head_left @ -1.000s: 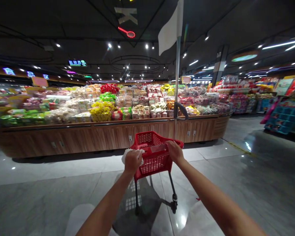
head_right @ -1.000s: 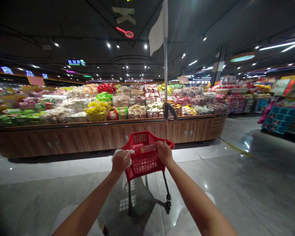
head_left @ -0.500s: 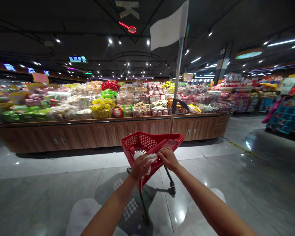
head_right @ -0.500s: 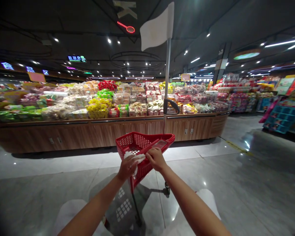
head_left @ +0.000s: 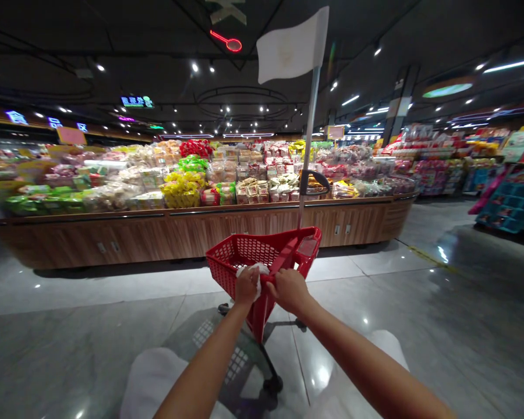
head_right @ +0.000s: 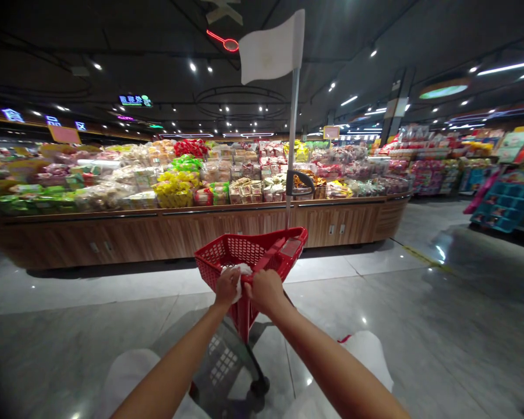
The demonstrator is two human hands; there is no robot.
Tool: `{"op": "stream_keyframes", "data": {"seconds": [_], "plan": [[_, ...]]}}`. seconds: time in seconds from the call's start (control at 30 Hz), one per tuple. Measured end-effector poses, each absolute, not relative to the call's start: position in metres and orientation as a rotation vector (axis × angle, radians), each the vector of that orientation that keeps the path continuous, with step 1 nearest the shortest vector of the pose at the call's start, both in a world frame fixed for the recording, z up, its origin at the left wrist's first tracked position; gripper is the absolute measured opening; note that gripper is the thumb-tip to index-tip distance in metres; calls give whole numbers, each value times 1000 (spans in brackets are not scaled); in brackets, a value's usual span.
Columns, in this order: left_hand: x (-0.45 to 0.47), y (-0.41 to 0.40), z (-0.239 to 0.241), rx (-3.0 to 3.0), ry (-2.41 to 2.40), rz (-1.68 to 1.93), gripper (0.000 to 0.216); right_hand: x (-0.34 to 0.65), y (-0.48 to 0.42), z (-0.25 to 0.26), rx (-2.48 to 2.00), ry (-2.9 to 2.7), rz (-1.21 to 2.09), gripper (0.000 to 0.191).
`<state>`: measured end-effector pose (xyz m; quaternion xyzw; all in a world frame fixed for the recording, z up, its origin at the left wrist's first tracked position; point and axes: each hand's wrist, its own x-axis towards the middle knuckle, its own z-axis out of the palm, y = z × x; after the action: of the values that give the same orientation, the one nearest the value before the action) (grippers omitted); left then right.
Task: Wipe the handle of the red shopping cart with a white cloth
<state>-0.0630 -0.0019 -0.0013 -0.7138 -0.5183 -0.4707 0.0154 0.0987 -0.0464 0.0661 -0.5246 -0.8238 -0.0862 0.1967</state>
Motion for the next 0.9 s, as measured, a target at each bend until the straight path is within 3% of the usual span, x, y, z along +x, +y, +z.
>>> {"op": "stream_keyframes", "data": {"seconds": [0.1,0.27,0.43,0.73,0.9], "plan": [[-51,-4,-7,-2245,-1609,-1501,37,89,-53,57,-1581,-2279,-356,31],[-59,1,-12,-2396,-1498,-1422,33,122,-42,43,-1404,-2266,-529,37],[-66,4,-19,-2291,-1711,-1350,32,156,-35,37,-1293,-2136,-685,37],[50,-16,-5,-2450,-1437,-1496,31,192,-11,29,-1320,-1975,-772,36],[46,-6,-6,-2480,-1404,-1357,30,201,-4,26,-1304,-1998,-798,35]]}}
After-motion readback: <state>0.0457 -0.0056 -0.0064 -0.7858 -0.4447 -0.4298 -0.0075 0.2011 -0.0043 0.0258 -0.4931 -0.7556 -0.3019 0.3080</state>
